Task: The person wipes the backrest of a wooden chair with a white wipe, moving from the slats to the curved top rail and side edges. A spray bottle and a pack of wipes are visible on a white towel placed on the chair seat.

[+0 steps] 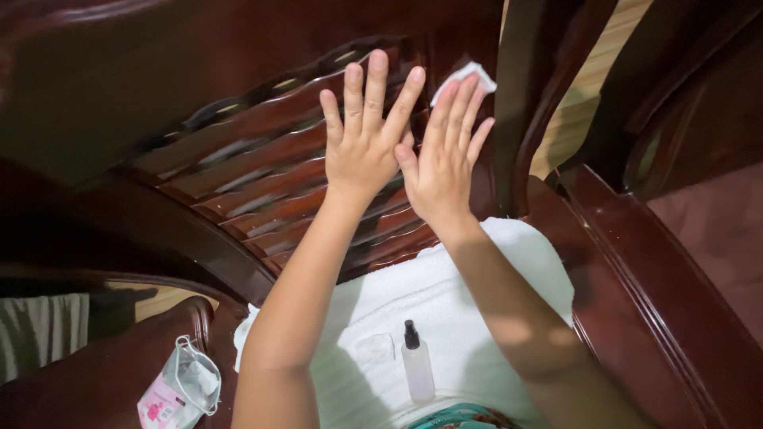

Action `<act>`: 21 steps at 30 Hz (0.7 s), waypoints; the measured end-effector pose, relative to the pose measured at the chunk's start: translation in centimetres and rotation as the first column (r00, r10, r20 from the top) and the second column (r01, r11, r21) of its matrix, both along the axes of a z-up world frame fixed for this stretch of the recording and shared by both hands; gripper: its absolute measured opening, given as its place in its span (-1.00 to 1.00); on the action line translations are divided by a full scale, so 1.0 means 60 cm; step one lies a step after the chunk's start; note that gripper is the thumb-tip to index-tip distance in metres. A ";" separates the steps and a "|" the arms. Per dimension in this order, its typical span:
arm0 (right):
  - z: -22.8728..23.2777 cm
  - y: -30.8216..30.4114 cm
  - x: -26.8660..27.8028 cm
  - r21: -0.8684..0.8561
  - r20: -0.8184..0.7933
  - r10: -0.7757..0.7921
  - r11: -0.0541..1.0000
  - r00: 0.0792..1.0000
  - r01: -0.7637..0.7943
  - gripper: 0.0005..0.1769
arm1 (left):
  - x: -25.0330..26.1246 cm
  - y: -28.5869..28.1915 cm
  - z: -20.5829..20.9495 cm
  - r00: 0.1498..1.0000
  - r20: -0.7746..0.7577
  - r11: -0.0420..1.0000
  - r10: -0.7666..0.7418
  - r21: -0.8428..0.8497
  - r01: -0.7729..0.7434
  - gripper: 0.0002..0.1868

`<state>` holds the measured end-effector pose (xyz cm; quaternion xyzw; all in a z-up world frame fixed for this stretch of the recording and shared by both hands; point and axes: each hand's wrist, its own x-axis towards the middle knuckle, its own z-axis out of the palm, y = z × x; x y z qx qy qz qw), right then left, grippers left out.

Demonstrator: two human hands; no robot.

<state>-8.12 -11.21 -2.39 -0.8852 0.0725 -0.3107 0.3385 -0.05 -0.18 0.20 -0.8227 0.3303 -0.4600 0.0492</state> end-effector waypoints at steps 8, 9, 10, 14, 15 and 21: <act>-0.013 -0.019 -0.011 -0.016 0.310 -0.127 0.990 0.942 0.138 -0.33 | -0.028 -0.004 0.027 0.977 -0.171 0.984 -0.128 -0.148 0.103 -0.32; -0.009 -0.026 -0.006 -0.002 0.342 -0.149 0.987 0.928 0.159 -0.36 | -0.034 -0.007 0.033 0.956 -0.224 0.968 -0.189 -0.207 0.143 -0.34; -0.004 -0.032 -0.001 0.014 0.374 -0.140 0.989 0.917 0.145 -0.43 | -0.042 -0.010 0.038 0.929 -0.271 0.947 -0.253 -0.268 0.180 -0.35; 0.034 -0.046 -0.007 0.162 0.419 -0.106 0.986 0.902 0.041 -0.68 | -0.069 -0.026 0.056 0.848 -0.381 0.891 -0.369 -0.405 0.206 -0.40; 0.053 -0.046 -0.007 0.226 0.416 -0.099 0.974 0.904 0.003 -0.73 | -0.076 -0.030 0.062 0.837 -0.386 0.877 -0.388 -0.435 0.206 -0.38; 0.238 -0.154 -0.023 -0.116 0.657 0.120 0.992 0.745 -0.057 -0.60 | -0.105 -0.061 0.074 0.752 -0.413 0.782 -0.513 -0.587 0.211 -0.31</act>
